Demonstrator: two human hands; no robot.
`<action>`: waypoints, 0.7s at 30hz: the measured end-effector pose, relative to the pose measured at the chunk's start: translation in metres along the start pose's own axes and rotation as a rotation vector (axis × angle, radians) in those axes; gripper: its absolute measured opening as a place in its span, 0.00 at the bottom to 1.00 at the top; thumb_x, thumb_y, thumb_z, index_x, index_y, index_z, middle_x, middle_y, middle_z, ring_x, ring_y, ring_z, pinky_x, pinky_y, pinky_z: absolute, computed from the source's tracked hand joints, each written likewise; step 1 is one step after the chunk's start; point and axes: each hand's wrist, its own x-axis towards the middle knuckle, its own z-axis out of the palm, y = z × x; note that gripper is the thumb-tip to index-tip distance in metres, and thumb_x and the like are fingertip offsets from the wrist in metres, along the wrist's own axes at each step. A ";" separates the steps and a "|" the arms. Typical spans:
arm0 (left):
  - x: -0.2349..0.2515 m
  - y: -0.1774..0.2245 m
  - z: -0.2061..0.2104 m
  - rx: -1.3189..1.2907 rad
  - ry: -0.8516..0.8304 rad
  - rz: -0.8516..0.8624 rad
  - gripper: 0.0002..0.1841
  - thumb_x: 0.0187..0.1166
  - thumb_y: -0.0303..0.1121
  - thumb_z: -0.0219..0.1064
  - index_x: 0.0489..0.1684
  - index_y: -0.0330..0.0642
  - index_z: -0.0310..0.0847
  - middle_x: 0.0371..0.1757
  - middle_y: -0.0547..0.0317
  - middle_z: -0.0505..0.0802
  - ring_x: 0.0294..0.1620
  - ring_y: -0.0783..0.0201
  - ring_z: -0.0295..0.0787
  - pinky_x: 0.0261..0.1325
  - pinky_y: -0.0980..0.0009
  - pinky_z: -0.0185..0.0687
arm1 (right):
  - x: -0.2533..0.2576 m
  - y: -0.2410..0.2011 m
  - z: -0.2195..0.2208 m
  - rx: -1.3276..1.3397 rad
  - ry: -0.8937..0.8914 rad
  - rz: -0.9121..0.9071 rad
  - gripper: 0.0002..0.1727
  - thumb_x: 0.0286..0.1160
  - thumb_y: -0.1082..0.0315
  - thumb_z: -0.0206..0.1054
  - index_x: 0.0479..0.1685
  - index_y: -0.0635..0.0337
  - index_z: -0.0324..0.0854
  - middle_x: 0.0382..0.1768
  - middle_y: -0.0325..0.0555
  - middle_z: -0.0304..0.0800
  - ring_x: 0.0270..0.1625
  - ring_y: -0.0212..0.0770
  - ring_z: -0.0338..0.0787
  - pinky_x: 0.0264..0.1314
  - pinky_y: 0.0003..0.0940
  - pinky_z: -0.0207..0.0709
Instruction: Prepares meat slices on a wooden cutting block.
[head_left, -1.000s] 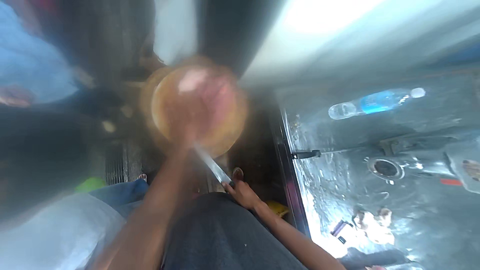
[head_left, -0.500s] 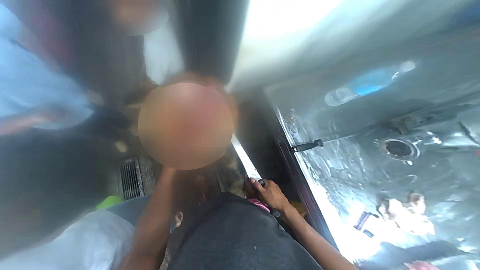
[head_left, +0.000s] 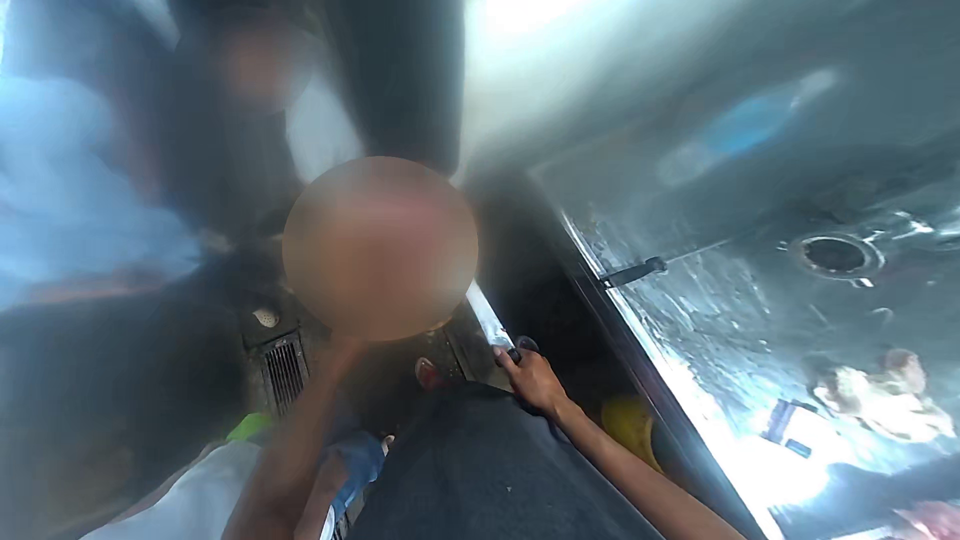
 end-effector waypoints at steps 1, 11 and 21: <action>-0.010 -0.009 0.013 -0.035 0.006 -0.049 0.24 0.83 0.22 0.54 0.72 0.51 0.86 0.82 0.65 0.82 0.90 0.51 0.65 0.90 0.43 0.55 | 0.003 -0.016 0.000 -0.045 -0.008 -0.007 0.39 0.83 0.29 0.51 0.41 0.61 0.86 0.35 0.56 0.88 0.42 0.56 0.90 0.50 0.61 0.81; 0.070 0.003 0.012 -0.297 0.521 -0.433 0.25 0.93 0.38 0.51 0.89 0.45 0.64 0.89 0.48 0.71 0.86 0.48 0.70 0.85 0.46 0.68 | 0.061 -0.178 0.028 -0.368 -0.158 -0.010 0.43 0.86 0.29 0.42 0.58 0.63 0.84 0.56 0.61 0.90 0.63 0.59 0.91 0.63 0.62 0.82; 0.113 -0.007 0.058 0.113 0.263 -0.488 0.46 0.82 0.75 0.32 0.99 0.63 0.32 0.99 0.56 0.33 0.98 0.41 0.22 0.88 0.24 0.25 | 0.036 -0.122 0.023 -0.482 -0.258 0.157 0.47 0.83 0.25 0.40 0.53 0.65 0.84 0.54 0.64 0.90 0.62 0.62 0.91 0.62 0.63 0.82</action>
